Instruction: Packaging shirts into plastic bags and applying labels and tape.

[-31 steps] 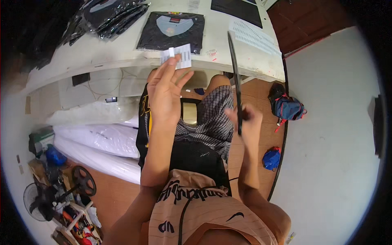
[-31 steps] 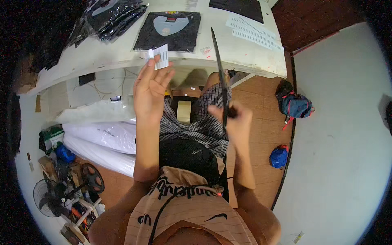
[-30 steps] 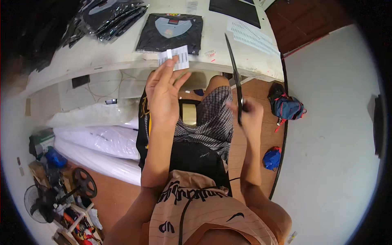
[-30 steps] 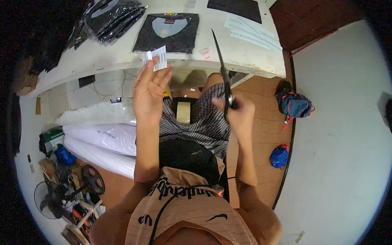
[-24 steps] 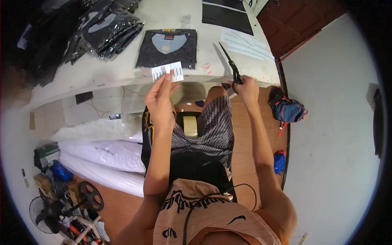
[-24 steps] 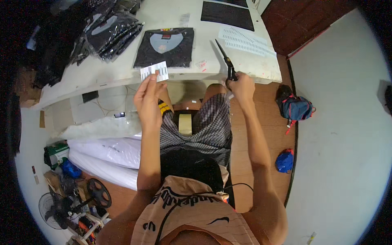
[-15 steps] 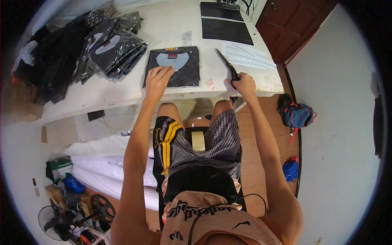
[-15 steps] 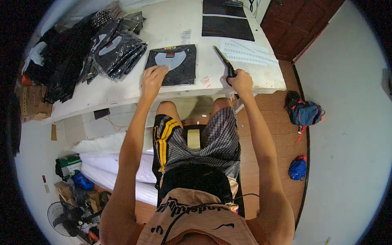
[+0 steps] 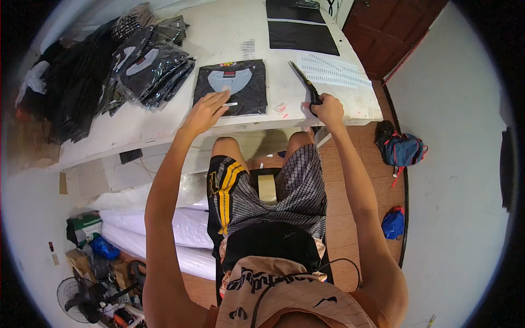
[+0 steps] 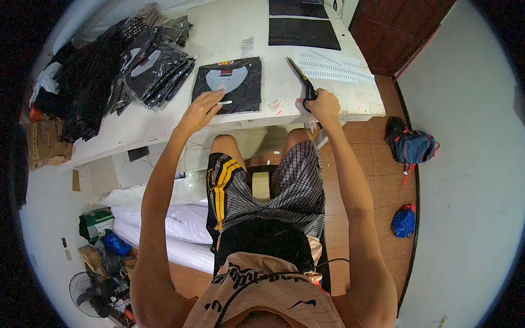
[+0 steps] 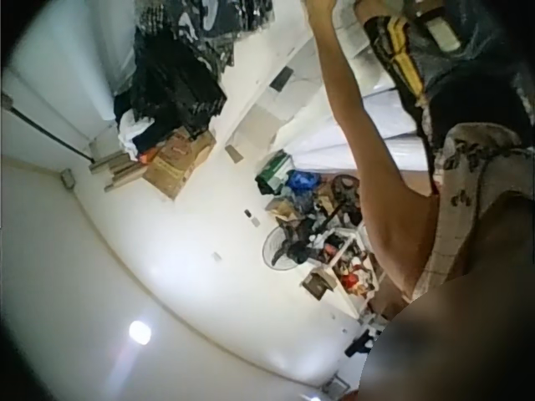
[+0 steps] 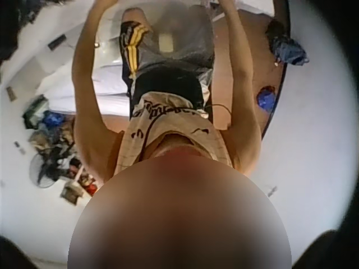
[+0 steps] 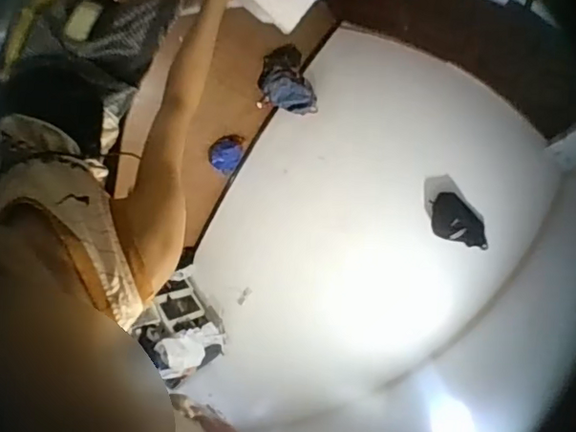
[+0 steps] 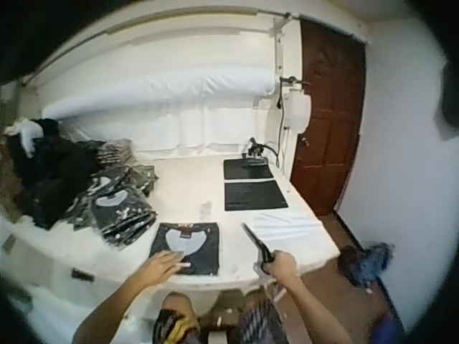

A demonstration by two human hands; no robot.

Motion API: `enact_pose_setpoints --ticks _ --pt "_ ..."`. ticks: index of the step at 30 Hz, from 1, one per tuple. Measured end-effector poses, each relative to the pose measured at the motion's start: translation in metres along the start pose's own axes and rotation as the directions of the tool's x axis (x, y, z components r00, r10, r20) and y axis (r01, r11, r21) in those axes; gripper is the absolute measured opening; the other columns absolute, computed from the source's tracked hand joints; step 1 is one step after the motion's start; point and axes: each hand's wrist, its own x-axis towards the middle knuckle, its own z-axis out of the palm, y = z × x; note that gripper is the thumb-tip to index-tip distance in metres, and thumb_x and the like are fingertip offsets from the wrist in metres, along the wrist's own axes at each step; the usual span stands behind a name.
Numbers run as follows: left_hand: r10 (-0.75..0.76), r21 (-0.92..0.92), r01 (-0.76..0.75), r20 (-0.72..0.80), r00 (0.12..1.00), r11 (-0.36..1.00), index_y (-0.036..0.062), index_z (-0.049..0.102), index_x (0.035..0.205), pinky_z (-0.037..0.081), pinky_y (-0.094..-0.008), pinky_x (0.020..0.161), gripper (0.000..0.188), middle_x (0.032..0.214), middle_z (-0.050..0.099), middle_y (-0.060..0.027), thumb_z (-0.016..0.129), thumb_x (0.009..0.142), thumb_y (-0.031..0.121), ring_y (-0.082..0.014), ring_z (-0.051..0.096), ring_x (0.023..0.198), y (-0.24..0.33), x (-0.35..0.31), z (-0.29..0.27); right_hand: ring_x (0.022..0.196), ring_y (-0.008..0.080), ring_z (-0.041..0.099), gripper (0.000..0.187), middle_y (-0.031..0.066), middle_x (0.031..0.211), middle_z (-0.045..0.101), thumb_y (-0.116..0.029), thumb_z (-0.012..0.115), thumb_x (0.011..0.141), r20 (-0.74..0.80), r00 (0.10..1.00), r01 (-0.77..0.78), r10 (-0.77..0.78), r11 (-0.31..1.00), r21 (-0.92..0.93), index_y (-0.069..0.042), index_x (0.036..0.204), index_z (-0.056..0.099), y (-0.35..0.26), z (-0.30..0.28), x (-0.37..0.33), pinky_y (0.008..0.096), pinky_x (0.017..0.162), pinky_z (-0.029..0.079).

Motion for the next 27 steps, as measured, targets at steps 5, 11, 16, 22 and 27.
enact_pose_setpoints --ticks 5,11,16,22,27 --pt "0.122 0.176 -0.099 -0.125 0.985 0.979 -0.0010 0.059 0.115 0.043 -0.0386 0.095 0.033 0.120 0.059 -0.0136 0.056 0.084 0.008 -0.0282 0.053 0.113 0.006 0.031 0.000 0.079 0.0379 0.066 0.054 0.0215 0.080 0.067 -0.048 0.079 0.063 0.020 1.000 0.002 0.000 0.997 -0.082 0.001 0.081 0.066 -0.016 -0.009 0.000 0.0426 0.070 0.051" --pt "0.217 0.187 -0.235 0.111 0.970 0.954 -0.0013 0.057 0.116 0.041 -0.0381 0.091 0.041 0.119 0.058 -0.0127 0.055 0.075 0.003 -0.0267 0.053 0.110 0.083 0.076 0.067 0.079 0.0358 0.066 0.052 0.0216 0.083 0.067 -0.042 0.082 0.059 0.118 0.993 0.002 0.005 0.998 -0.060 0.002 0.084 0.067 0.001 -0.016 0.025 0.0396 0.071 0.052" --pt "0.003 0.237 -0.034 0.132 0.991 0.971 -0.0014 0.059 0.107 0.039 -0.0423 0.089 0.034 0.107 0.057 -0.0159 0.056 0.074 0.007 -0.0305 0.053 0.102 0.117 0.082 0.102 0.080 0.0331 0.067 0.049 0.0224 0.085 0.067 -0.027 0.082 0.056 0.050 0.994 0.096 -0.101 0.991 0.094 0.003 0.092 0.068 0.028 0.001 0.033 0.0365 0.073 0.052" --pt "-0.100 0.087 0.076 0.311 0.945 0.993 -0.0003 0.060 0.112 0.035 -0.0483 0.100 0.035 0.131 0.045 -0.0254 0.054 0.078 0.008 -0.0384 0.045 0.121 0.118 0.086 0.102 0.078 0.0374 0.065 0.038 0.0256 0.082 0.066 -0.014 0.070 0.058 -0.084 0.981 0.190 -0.177 0.962 0.196 0.007 0.090 0.067 0.027 0.013 0.027 0.0384 0.072 0.051" --pt "0.037 0.104 -0.059 0.201 0.979 0.993 0.0039 0.061 0.104 0.035 -0.0459 0.105 0.026 0.137 0.043 -0.0231 0.053 0.081 0.013 -0.0380 0.043 0.125 0.122 0.082 0.085 0.063 0.0233 0.067 0.037 0.0178 0.071 0.067 -0.027 0.070 0.064 0.160 0.973 0.157 -0.169 0.984 0.082 0.002 0.086 0.069 0.045 0.000 0.049 0.0342 0.060 0.051"
